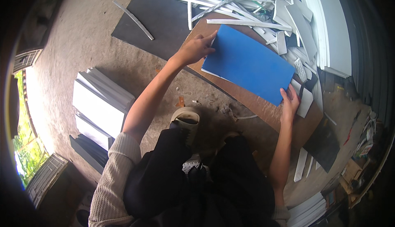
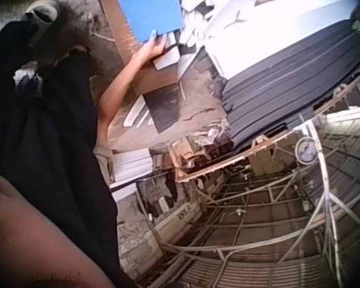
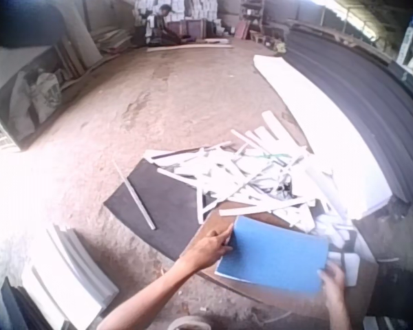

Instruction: The person sits on the floor and uses a utility knife to cut white foam sheets to size, using a blue foam sheet as a template. They repeatedly align the template, cut along its edge, and stack the finished pieces.

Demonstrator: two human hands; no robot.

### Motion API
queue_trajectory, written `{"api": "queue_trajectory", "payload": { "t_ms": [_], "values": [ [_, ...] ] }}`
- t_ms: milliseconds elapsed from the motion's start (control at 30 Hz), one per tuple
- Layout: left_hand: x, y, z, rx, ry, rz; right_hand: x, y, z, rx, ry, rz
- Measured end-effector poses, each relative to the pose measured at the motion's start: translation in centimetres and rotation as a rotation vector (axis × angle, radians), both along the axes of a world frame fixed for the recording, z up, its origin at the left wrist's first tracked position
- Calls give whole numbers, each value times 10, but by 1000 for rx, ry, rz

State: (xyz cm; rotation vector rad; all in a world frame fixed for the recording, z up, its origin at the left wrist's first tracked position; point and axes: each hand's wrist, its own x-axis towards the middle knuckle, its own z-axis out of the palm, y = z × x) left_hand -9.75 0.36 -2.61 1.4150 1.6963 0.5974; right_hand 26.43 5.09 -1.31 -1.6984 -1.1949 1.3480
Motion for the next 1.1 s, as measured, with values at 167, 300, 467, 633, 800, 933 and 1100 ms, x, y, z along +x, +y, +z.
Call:
{"api": "queue_trajectory", "payload": {
  "t_ms": [167,300,467,633,800,933,1100],
  "values": [
    [1,-7,1,62,66,-14,-2,1,3,-23,-5,-14],
    [1,-9,6,52,54,8,-3,1,4,-37,-15,-24],
    [4,-10,3,111,106,54,-7,1,5,-42,-57,-15],
    [16,-17,1,163,162,173,-6,-1,9,-65,-28,-18],
    [17,-19,-2,234,107,223,-8,-1,11,-106,-46,-89],
    [18,-15,-2,172,168,186,3,0,5,-38,-7,-3],
    [20,-14,-9,212,181,192,6,-1,5,-57,37,24]
  ]
}}
